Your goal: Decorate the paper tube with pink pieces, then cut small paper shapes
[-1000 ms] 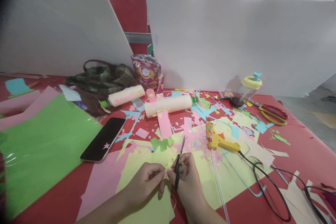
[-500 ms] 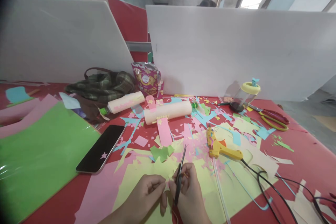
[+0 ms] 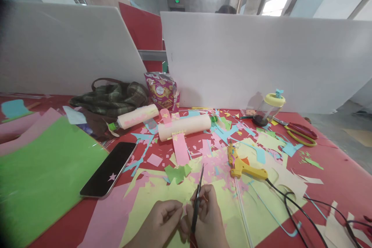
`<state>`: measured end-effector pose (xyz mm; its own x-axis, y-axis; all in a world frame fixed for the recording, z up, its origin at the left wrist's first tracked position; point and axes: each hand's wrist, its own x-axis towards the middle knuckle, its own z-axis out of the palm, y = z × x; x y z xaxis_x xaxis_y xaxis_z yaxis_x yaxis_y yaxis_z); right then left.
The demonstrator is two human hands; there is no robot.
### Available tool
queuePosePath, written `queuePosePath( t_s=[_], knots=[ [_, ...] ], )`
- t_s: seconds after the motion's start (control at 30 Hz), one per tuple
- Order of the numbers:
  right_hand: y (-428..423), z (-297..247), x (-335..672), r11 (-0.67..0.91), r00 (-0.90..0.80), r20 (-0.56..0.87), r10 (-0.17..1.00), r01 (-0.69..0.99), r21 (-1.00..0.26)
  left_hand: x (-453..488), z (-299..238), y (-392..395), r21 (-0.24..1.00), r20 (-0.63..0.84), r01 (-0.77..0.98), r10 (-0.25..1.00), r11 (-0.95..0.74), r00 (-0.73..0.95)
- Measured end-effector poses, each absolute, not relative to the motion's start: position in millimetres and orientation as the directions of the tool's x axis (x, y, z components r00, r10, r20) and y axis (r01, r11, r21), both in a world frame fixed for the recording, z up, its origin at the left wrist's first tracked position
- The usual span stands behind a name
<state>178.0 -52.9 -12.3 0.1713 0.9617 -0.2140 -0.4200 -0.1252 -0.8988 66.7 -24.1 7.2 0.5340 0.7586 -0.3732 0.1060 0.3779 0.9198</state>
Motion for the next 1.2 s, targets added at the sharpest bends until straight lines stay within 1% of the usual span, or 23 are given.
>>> queuePosePath(
  t_s=[0.23, 0.47, 0.6, 0.67, 0.73, 0.9, 1.1, 1.2],
  knots=[
    [-54.0, -13.9, 177.7, -0.132, 0.151, -0.214, 0.965, -0.424, -0.896, 69.3, 6.3, -23.9, 0.93, -0.356, 0.114, 0.779, 0.35, 0.516],
    [-53.3, -0.8, 179.0, -0.149, 0.141, -0.237, 0.961, -0.456, -0.877, 68.5, 8.4, -25.4, 0.915, -0.389, 0.114, 0.775, 0.387, 0.499],
    [-51.8, 3.8, 186.3, -0.12, 0.261, -0.204, 0.944, -0.305, -0.945, 66.4, 10.6, -24.7, 0.908, -0.409, 0.141, 0.763, 0.395, 0.5],
    [-51.3, 2.7, 189.4, -0.114, 0.276, -0.187, 0.943, -0.26, -0.959, 65.2, 10.8, -24.5, 0.909, -0.406, 0.144, 0.758, 0.39, 0.51],
    [-51.1, 1.2, 191.2, -0.115, 0.27, -0.184, 0.945, -0.249, -0.961, 64.1, 10.3, -24.4, 0.914, -0.394, 0.14, 0.755, 0.38, 0.523],
    [-51.2, 5.0, 190.1, -0.117, 0.258, -0.19, 0.947, -0.272, -0.955, 63.6, 8.5, -24.3, 0.919, -0.376, 0.111, 0.76, 0.377, 0.53],
    [-51.1, 14.7, 184.8, -0.139, 0.172, -0.208, 0.963, -0.341, -0.93, 62.5, 9.3, -24.6, 0.931, -0.341, 0.084, 0.758, 0.357, 0.557],
    [-51.1, 12.3, 185.1, -0.138, 0.167, -0.206, 0.964, -0.346, -0.928, 62.3, 10.4, -24.8, 0.927, -0.348, 0.09, 0.747, 0.364, 0.566]
  ],
)
